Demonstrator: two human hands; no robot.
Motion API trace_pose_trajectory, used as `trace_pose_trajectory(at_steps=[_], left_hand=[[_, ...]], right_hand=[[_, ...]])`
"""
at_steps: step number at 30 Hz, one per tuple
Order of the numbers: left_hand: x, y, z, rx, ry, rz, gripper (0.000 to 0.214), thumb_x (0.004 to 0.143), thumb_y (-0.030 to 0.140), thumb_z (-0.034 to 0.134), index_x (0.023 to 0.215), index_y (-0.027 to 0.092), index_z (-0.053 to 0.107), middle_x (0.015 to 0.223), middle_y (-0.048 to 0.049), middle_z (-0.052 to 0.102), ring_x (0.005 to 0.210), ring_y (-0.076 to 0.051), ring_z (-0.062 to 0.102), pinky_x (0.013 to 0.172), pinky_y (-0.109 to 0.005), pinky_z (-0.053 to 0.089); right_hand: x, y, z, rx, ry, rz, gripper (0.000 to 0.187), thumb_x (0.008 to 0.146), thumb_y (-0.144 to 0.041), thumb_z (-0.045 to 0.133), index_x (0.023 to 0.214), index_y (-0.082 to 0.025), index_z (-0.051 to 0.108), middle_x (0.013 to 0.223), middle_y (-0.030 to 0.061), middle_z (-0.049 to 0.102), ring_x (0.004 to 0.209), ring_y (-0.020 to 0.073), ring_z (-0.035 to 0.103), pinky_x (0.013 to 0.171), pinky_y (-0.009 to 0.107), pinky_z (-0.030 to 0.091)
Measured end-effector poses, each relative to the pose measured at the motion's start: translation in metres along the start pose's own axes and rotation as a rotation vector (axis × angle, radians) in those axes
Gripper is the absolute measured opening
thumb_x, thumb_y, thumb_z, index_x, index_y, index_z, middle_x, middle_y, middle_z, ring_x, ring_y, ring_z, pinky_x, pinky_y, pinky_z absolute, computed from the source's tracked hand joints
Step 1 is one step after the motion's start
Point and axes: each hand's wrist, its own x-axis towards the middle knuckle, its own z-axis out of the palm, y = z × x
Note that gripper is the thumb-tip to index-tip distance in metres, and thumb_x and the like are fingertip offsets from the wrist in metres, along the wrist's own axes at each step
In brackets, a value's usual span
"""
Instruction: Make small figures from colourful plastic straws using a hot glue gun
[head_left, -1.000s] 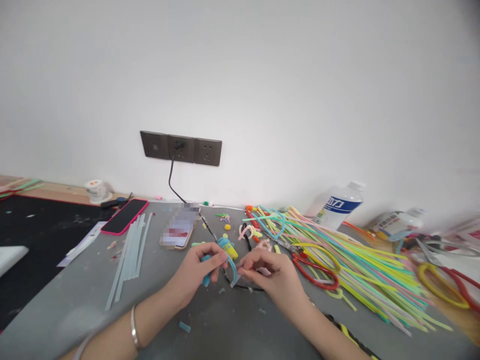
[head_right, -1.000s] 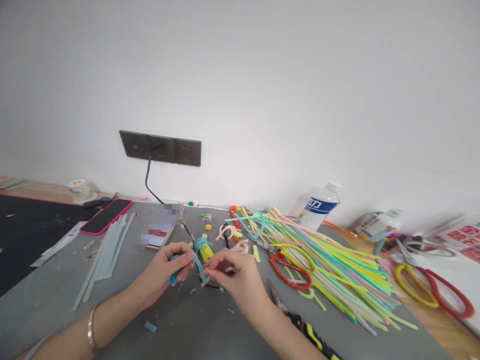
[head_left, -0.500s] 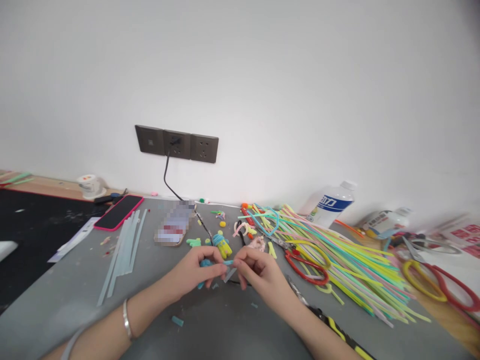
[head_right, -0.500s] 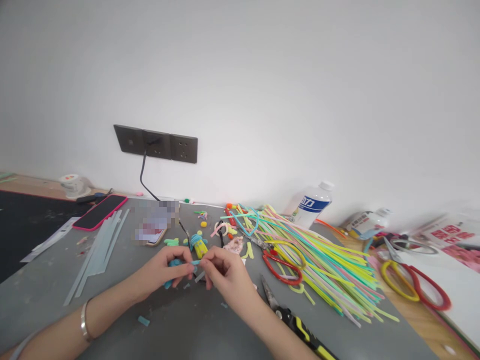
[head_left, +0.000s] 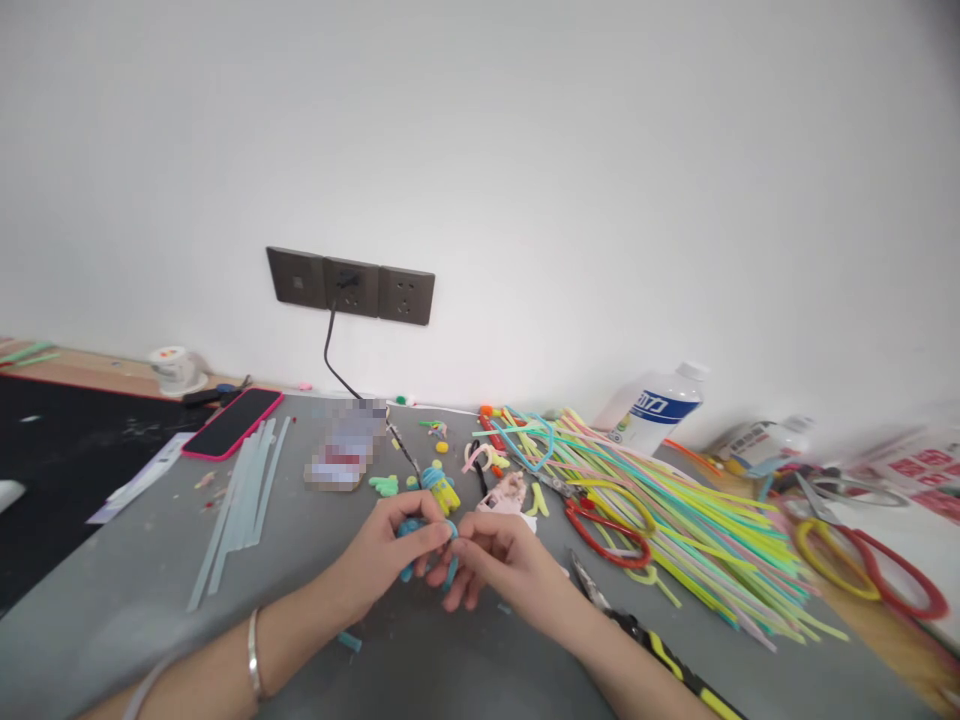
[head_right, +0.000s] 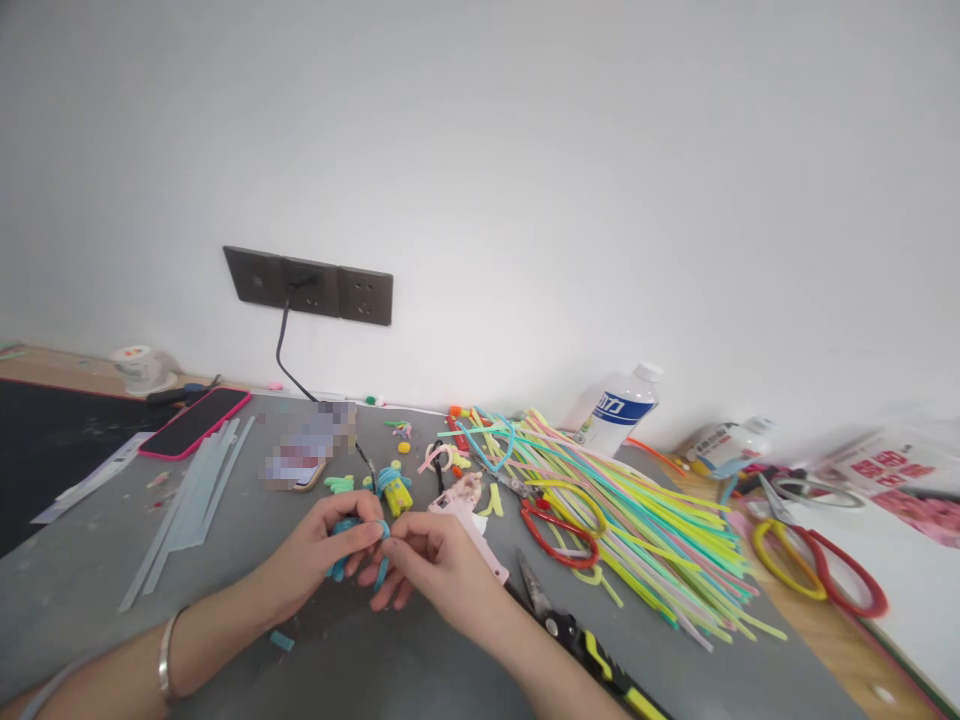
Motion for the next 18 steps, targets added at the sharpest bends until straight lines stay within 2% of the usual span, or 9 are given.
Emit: trace_pose_trajectory(at_steps=[2,4,6,8,13,16,18], left_hand=[[0.001,0.000,-0.001,0.010,0.007,0.000,0.035,0.084,0.049,0.066,0.070,0.018,0.056,0.059,0.0019,0.058,0.050,-0.009,0.047,0.050,-0.021,0.033],[0.002,0.002,-0.004,0.044,0.001,-0.002,0.039,0.082,0.053,0.067,0.069,0.017,0.057,0.062,0.0012,0.059,0.049,-0.008,0.045,0.050,-0.020,0.033],[0.003,0.005,-0.008,0.065,-0.015,-0.012,0.045,0.079,0.059,0.066,0.066,0.016,0.059,0.064,0.0006,0.060,0.047,-0.007,0.043,0.049,-0.020,0.033],[0.004,0.008,-0.011,0.080,-0.050,-0.042,0.048,0.079,0.062,0.064,0.066,0.016,0.060,0.063,0.0001,0.060,0.046,-0.007,0.042,0.048,-0.021,0.032],[0.002,0.011,-0.011,0.205,-0.159,-0.175,0.035,0.074,0.048,0.073,0.066,0.016,0.062,0.062,0.0015,0.059,0.047,-0.007,0.043,0.047,-0.020,0.032],[0.001,0.011,-0.010,0.211,-0.162,-0.160,0.032,0.075,0.045,0.072,0.066,0.016,0.061,0.062,0.0024,0.056,0.049,-0.008,0.044,0.048,-0.020,0.034],[0.002,0.011,-0.011,0.190,-0.132,-0.104,0.032,0.077,0.045,0.071,0.066,0.016,0.060,0.061,0.0032,0.054,0.050,-0.008,0.044,0.049,-0.020,0.034]], right_hand=[[0.001,0.001,-0.002,-0.008,0.027,-0.036,0.047,0.083,-0.064,0.061,0.079,-0.017,0.058,0.071,0.0038,0.068,0.051,0.0121,0.064,0.047,0.020,0.043],[0.002,0.000,-0.003,-0.057,0.106,-0.105,0.046,0.086,-0.064,0.057,0.079,-0.018,0.056,0.062,-0.0009,0.061,0.045,0.0091,0.053,0.045,0.020,0.038],[0.000,-0.001,-0.004,-0.149,0.194,-0.182,0.046,0.090,-0.062,0.052,0.076,-0.019,0.053,0.054,-0.0051,0.049,0.044,0.0083,0.041,0.046,0.021,0.033],[-0.002,-0.002,-0.003,-0.295,0.241,-0.242,0.044,0.094,-0.058,0.047,0.073,-0.020,0.051,0.055,-0.0058,0.041,0.048,0.0093,0.036,0.048,0.022,0.028],[-0.007,0.000,-0.002,-0.612,0.225,-0.316,0.032,0.096,-0.037,0.048,0.070,-0.019,0.053,0.057,-0.0045,0.040,0.052,0.0102,0.035,0.050,0.024,0.025],[-0.007,0.001,-0.002,-0.617,0.235,-0.311,0.030,0.095,-0.035,0.050,0.069,-0.019,0.054,0.057,-0.0036,0.044,0.053,0.0107,0.039,0.051,0.025,0.027],[-0.006,0.000,-0.002,-0.516,0.210,-0.252,0.032,0.095,-0.040,0.050,0.071,-0.019,0.055,0.056,-0.0026,0.050,0.052,0.0109,0.043,0.051,0.024,0.031]])
